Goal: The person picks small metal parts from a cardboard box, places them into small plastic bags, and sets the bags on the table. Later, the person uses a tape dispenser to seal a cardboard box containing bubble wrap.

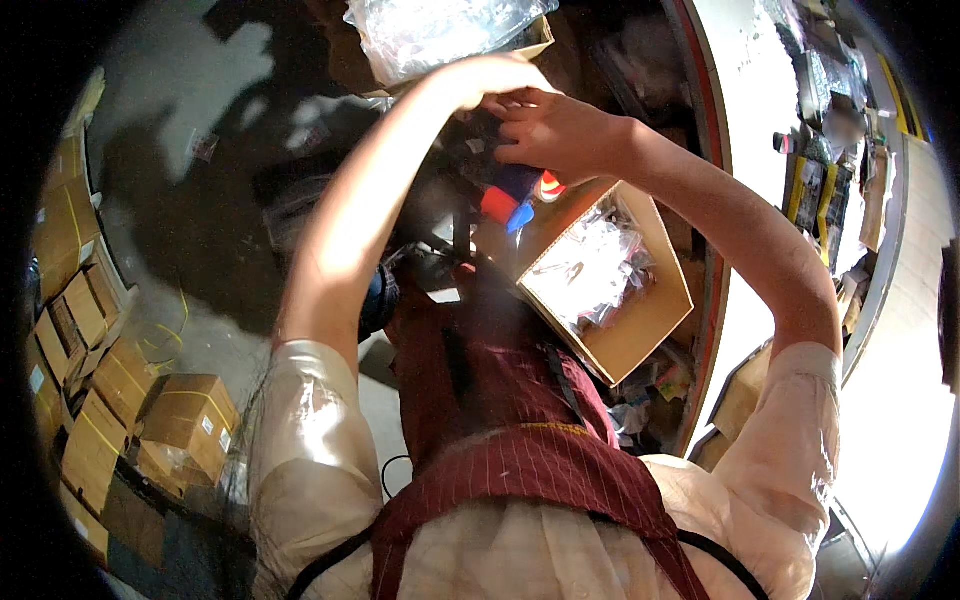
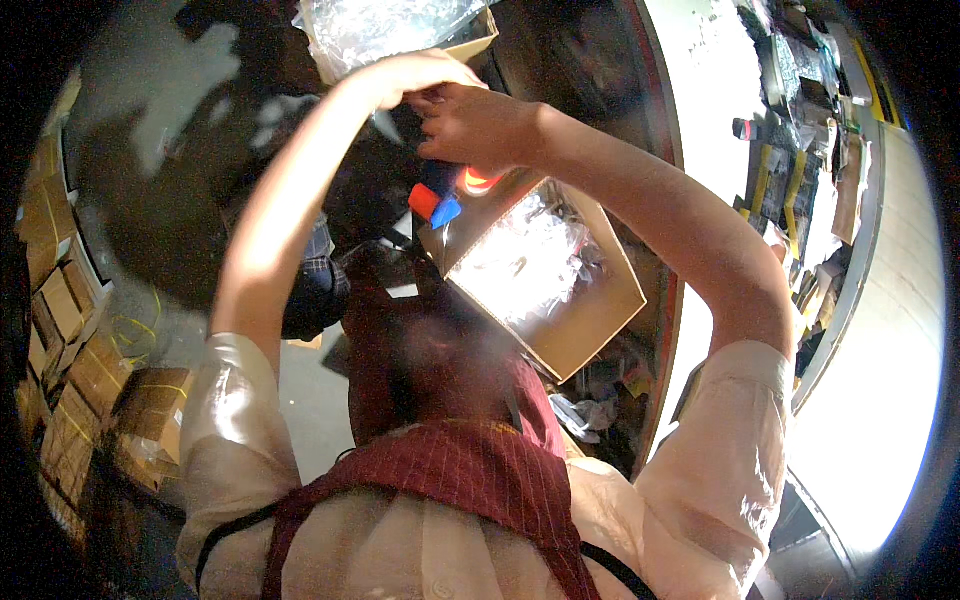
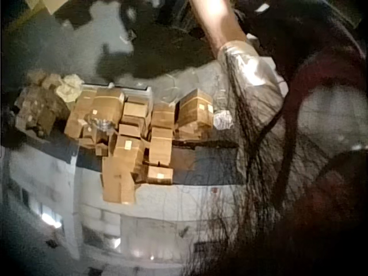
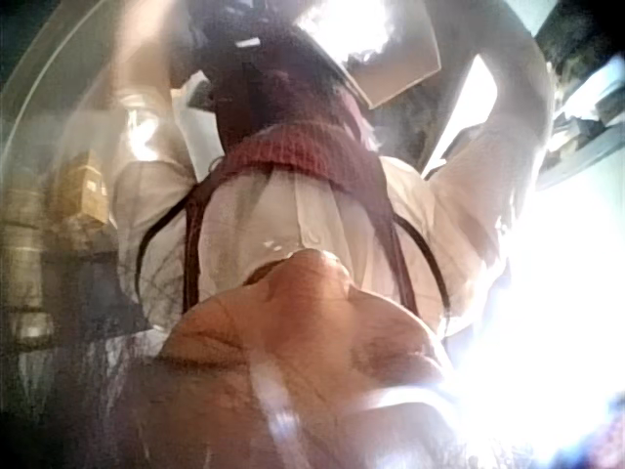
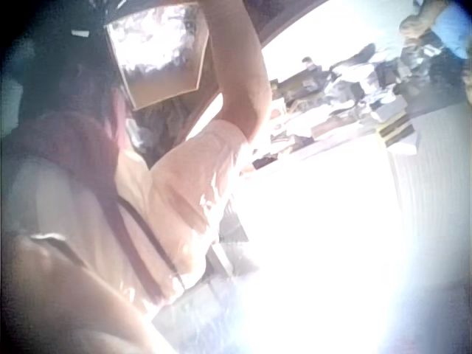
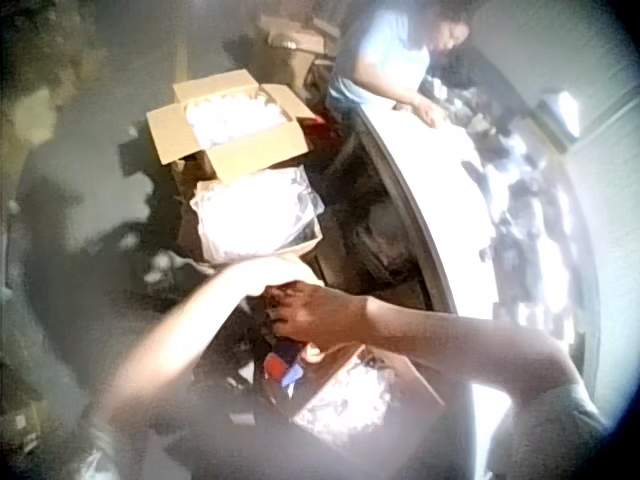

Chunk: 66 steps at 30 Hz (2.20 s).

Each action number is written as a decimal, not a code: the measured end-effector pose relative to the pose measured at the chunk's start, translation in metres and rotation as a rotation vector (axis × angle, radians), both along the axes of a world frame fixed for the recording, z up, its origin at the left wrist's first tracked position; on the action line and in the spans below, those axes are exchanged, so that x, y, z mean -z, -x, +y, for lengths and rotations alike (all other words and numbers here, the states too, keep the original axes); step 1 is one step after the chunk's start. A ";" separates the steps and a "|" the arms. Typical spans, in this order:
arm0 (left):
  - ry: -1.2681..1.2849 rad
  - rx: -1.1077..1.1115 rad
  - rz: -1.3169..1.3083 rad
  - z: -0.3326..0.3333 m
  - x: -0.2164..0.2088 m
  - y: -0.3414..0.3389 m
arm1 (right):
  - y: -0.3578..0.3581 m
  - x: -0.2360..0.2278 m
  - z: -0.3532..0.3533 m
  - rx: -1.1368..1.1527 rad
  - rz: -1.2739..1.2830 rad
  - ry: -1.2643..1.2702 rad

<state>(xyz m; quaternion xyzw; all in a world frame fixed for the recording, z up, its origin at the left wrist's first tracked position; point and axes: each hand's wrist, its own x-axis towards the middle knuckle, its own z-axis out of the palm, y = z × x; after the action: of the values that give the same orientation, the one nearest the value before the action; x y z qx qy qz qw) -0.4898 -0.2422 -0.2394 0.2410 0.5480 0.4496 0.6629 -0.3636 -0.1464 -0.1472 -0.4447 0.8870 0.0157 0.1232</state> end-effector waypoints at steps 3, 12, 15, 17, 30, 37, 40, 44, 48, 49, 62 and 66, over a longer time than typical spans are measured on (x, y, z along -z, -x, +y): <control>-0.280 -0.775 0.678 -0.042 0.058 -0.033 | -0.004 0.000 0.023 0.219 -0.433 -0.074; -0.034 -0.675 0.630 -0.124 -0.033 -0.232 | -0.014 0.032 0.066 0.730 -0.950 0.703; 0.030 -0.512 0.809 -0.108 -0.036 -0.238 | -0.017 0.038 0.074 0.895 -1.151 0.665; 0.087 -0.435 0.934 -0.105 -0.027 -0.237 | -0.016 0.038 0.088 0.913 -1.178 0.724; 0.311 -0.297 0.750 -0.134 -0.037 -0.240 | -0.083 0.051 0.199 1.329 -0.970 1.138; 0.438 -0.308 0.706 -0.166 -0.056 -0.263 | -0.095 0.042 0.165 1.209 -0.981 1.301; 0.496 -0.273 0.764 -0.183 -0.059 -0.272 | -0.108 0.047 0.149 1.188 -0.983 1.379; 0.561 -0.280 0.718 -0.175 -0.077 -0.275 | -0.133 0.039 0.145 1.236 -1.044 1.525; 0.611 -0.274 0.686 -0.163 -0.093 -0.276 | -0.146 0.034 0.137 1.212 -1.046 1.698; 0.640 -0.238 0.693 -0.166 -0.093 -0.279 | -0.146 0.028 0.136 1.207 -1.064 1.718; 0.566 -0.257 0.761 -0.212 -0.075 -0.315 | -0.098 0.040 0.109 1.030 -1.136 1.535; 0.618 -0.281 0.721 -0.220 -0.080 -0.327 | -0.109 0.040 0.113 1.129 -1.200 1.521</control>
<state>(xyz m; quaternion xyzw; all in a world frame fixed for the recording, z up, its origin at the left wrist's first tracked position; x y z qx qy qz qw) -0.1631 -0.4617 -0.1591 0.0975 0.8774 0.2390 0.4045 -0.2550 -0.0338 -0.1873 0.1262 0.5374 -0.8052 0.2166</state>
